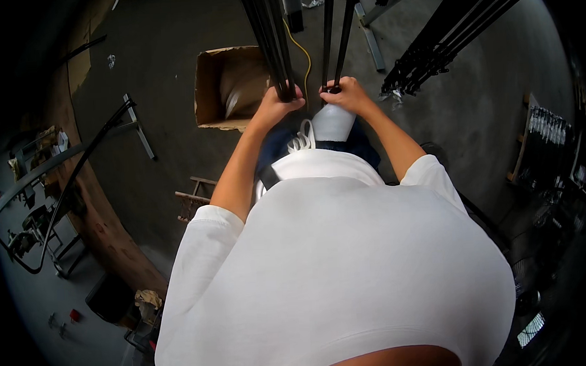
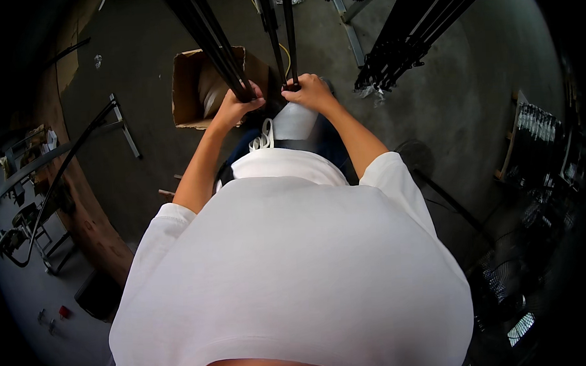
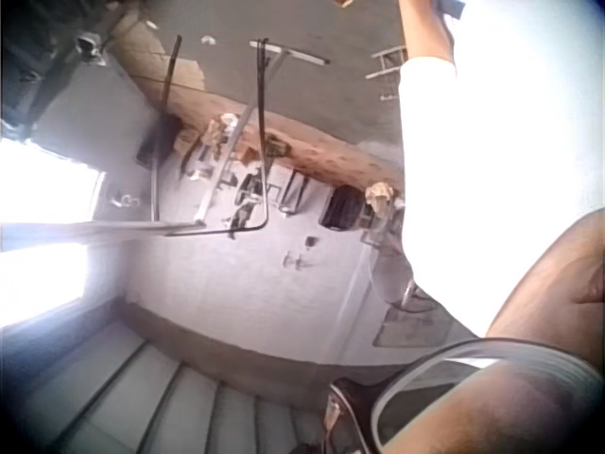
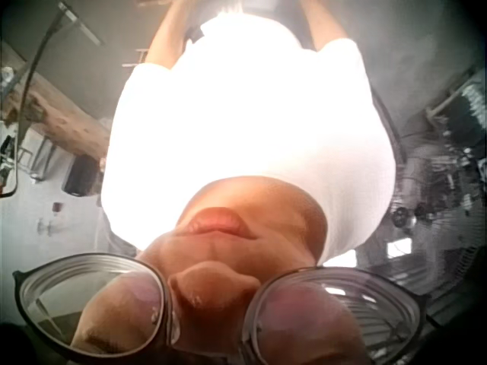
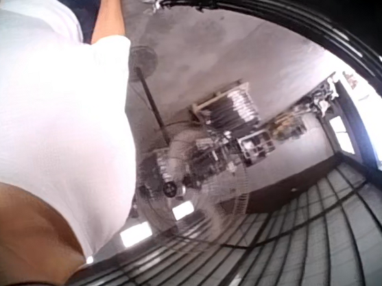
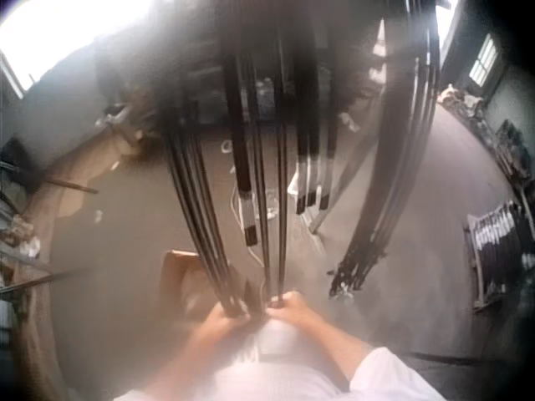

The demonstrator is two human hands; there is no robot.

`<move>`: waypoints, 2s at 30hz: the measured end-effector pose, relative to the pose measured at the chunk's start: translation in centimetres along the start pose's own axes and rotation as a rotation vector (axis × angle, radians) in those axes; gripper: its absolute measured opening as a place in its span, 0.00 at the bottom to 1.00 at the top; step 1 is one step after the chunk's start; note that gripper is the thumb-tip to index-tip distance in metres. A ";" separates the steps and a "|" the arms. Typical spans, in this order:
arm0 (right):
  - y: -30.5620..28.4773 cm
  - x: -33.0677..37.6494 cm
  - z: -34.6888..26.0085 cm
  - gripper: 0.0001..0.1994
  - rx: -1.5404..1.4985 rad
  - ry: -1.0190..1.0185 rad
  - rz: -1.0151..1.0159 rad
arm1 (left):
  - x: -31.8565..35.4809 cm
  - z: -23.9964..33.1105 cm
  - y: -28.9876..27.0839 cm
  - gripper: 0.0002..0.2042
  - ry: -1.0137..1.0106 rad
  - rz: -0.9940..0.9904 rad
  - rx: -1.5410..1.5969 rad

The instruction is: The person wraps a bundle of black metal rods with white protective paper and clear plastic film. They tear sheets of paper from a roll and wrap them around the rods, then secure the paper with plastic film from a roll. The person handles the rods and rolls by hand in a warehouse setting.

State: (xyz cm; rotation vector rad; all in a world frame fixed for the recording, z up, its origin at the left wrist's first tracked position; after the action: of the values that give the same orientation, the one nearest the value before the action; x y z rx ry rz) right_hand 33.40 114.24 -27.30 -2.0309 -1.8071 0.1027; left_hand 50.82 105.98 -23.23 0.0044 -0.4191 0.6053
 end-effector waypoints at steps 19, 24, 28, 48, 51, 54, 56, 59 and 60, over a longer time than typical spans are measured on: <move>-1.7 1.7 -5.1 0.14 0.233 0.174 0.040 | -2.8 3.1 4.0 0.12 0.117 -0.105 0.306; -1.8 1.7 -4.8 0.13 0.335 0.069 0.019 | -2.5 2.8 4.0 0.10 0.129 -0.002 0.221; -3.0 1.8 -4.5 0.12 0.226 0.115 0.041 | -2.3 3.0 3.7 0.12 0.135 0.039 0.125; -5.0 4.1 6.9 0.19 0.066 0.135 -0.410 | -3.2 3.4 4.3 0.30 -0.122 -0.382 -0.036; -8.7 3.2 7.0 0.13 0.181 0.137 -0.315 | -3.2 2.5 3.9 0.30 -0.114 -0.338 -0.035; -10.6 3.0 6.6 0.11 0.387 0.225 -0.515 | -2.8 1.0 4.0 0.29 -0.198 -0.202 0.123; -10.3 3.1 6.7 0.10 0.494 0.221 -0.591 | -2.2 -0.4 4.3 0.28 -0.227 -0.012 0.232; -7.1 2.6 5.0 0.08 0.537 0.097 -0.527 | -0.3 -5.1 4.7 0.24 -0.204 0.411 0.311; -6.0 2.4 4.7 0.08 0.506 0.052 -0.494 | 0.4 -5.9 5.0 0.22 -0.178 0.503 0.170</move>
State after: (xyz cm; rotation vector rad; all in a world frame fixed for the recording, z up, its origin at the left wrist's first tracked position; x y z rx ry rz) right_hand 26.67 118.17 -28.96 -1.2047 -1.9487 0.3194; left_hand 50.58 111.10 -29.12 0.1191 -0.5447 1.1416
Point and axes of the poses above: each hand's wrist, its own x-axis away from the middle knuckle, its own y-axis out of the palm, z = x × y, the point moved 3 cm from there along -x, towards the middle knuckle, and after that the axes turned 2 degrees about -x, right-handed, at the moved point
